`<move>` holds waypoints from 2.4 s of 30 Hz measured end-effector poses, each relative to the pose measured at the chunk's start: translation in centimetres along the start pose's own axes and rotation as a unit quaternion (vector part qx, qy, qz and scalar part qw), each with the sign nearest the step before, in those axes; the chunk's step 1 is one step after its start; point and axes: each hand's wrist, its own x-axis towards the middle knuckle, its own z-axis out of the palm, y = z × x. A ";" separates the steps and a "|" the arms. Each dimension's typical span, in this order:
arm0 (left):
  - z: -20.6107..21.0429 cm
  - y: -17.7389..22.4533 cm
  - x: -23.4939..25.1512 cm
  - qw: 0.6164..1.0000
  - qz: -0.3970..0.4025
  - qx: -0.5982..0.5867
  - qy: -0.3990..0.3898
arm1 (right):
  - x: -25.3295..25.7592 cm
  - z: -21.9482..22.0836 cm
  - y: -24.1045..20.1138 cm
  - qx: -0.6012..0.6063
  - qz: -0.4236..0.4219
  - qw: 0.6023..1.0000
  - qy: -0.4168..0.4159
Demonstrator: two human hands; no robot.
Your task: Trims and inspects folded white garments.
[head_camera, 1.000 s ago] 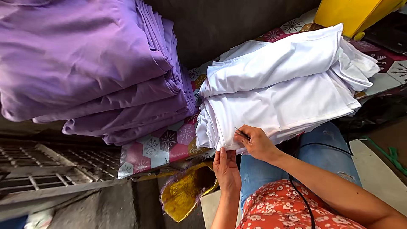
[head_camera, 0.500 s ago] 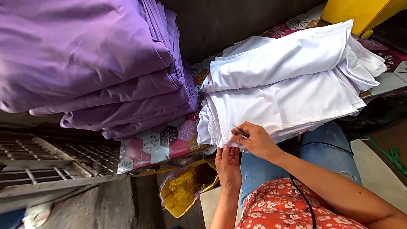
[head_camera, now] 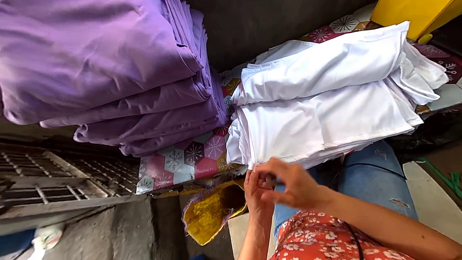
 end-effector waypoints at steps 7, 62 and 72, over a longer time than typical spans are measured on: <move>1.5 0.3 -0.2 1.000 0.006 0.018 0.021 | 0.8 -1.4 4.7 0.021 0.123 0.990 0.058; 3.0 0.1 0.1 0.987 0.093 0.129 -0.007 | 0.9 -3.2 5.6 -0.100 -0.058 0.993 0.026; 1.4 -1.1 1.2 0.945 0.235 0.218 -0.069 | 2.5 -4.2 5.1 -0.130 -0.046 0.989 -0.061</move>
